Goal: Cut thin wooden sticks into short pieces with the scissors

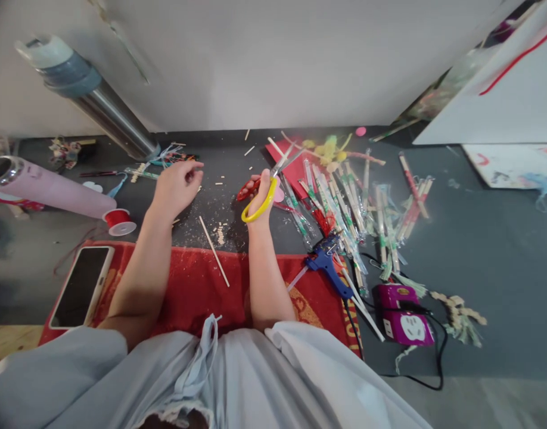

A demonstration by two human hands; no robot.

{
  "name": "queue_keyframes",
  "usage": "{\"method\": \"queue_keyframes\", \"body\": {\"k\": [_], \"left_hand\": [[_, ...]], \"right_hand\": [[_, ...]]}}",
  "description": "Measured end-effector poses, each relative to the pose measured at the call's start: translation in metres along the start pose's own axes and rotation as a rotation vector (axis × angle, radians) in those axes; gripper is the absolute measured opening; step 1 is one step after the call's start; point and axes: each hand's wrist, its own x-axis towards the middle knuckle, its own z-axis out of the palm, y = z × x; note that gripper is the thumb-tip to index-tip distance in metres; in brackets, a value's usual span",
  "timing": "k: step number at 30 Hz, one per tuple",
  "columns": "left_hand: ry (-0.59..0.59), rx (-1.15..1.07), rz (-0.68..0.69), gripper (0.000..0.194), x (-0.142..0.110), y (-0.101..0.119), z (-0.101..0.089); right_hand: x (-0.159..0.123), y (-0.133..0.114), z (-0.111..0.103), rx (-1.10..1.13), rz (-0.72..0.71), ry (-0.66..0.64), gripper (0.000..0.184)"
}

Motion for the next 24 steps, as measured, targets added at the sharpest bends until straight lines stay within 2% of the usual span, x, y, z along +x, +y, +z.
{"method": "queue_keyframes", "body": {"k": [2,6,13,18,24], "left_hand": [[-0.078,0.047,0.008,0.031,0.004,0.000,0.010],[-0.169,0.150,0.002,0.033,0.021,-0.002,0.028],[-0.205,0.269,0.077,0.033,0.051,0.000,0.046],[-0.248,0.289,0.059,0.030,0.055,-0.001,0.056],[-0.222,0.205,0.052,0.027,0.062,0.000,0.067]], "right_hand": [[-0.002,-0.008,0.002,0.207,0.103,0.162,0.055],[-0.007,-0.020,0.008,0.330,0.133,0.243,0.048],[-0.009,-0.026,0.013,0.450,0.098,0.297,0.048],[-0.009,-0.029,0.013,0.483,0.089,0.316,0.047],[-0.009,-0.028,0.013,0.507,0.086,0.307,0.047]]}}
